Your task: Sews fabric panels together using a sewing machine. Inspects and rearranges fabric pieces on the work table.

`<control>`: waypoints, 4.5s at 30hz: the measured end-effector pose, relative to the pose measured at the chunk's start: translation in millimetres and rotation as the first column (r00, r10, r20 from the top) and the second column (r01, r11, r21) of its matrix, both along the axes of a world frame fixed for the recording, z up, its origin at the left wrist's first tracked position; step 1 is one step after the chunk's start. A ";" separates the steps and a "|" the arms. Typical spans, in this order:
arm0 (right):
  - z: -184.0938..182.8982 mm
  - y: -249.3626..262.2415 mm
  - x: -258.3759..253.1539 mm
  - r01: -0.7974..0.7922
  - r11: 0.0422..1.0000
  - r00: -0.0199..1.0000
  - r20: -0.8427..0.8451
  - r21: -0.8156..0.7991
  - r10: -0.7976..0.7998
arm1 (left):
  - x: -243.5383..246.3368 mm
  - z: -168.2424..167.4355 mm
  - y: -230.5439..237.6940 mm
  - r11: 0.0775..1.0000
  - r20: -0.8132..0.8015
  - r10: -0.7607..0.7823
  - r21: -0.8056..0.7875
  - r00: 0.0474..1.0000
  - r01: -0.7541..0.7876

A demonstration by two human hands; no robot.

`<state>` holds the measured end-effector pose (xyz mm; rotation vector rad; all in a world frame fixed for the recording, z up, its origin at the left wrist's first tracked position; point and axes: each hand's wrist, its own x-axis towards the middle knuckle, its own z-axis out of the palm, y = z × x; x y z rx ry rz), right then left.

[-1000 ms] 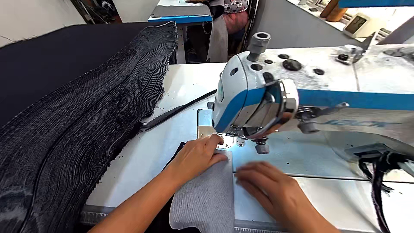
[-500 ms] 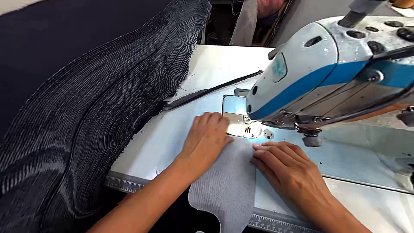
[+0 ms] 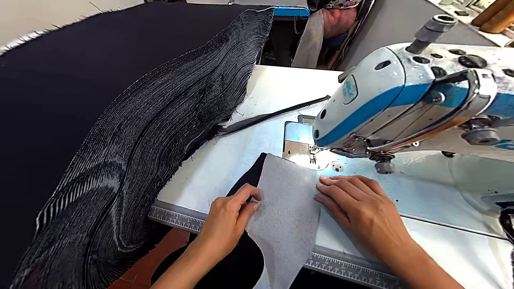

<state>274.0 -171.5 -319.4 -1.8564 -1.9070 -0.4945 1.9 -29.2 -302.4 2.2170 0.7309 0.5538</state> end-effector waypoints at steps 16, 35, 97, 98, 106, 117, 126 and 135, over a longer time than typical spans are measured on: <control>-5.2 0.4 -6.1 0.054 0.998 0.998 0.015 0.012 -0.054 | -13.1 5.5 -3.0 0.981 0.167 -0.108 -0.142 0.980 0.133; -2.7 2.6 -1.5 0.038 0.999 0.999 -0.011 0.002 -0.038 | -38.9 42.3 -48.3 0.947 -0.012 -0.190 -0.264 0.982 0.181; -15.8 -2.3 5.1 0.060 0.997 0.998 -0.037 0.040 -0.058 | 83.5 -12.9 -1.7 0.721 -0.104 -0.506 0.494 0.856 0.486; -15.5 -2.1 5.0 0.061 0.997 0.998 -0.037 0.038 -0.059 | 81.7 -9.7 0.4 0.720 -0.113 -0.543 0.448 0.832 0.530; -13.8 -2.3 5.5 0.057 0.998 0.998 -0.035 0.032 -0.055 | 75.3 -11.5 13.3 0.577 -0.254 -0.630 0.479 0.734 0.661; -11.4 20.4 29.1 0.000 1.000 0.999 -0.051 -0.030 -0.001 | 80.7 -11.4 15.4 0.676 -0.291 -0.458 0.499 0.840 0.541; -13.5 18.5 27.7 0.049 0.999 0.994 -0.101 -0.011 -0.049 | 86.0 -13.6 20.3 0.657 -0.274 -0.463 0.532 0.843 0.534; -14.4 17.7 26.2 0.066 0.998 0.992 -0.111 0.000 -0.066 | 86.7 -13.7 13.3 0.662 -0.284 -0.438 0.540 0.853 0.520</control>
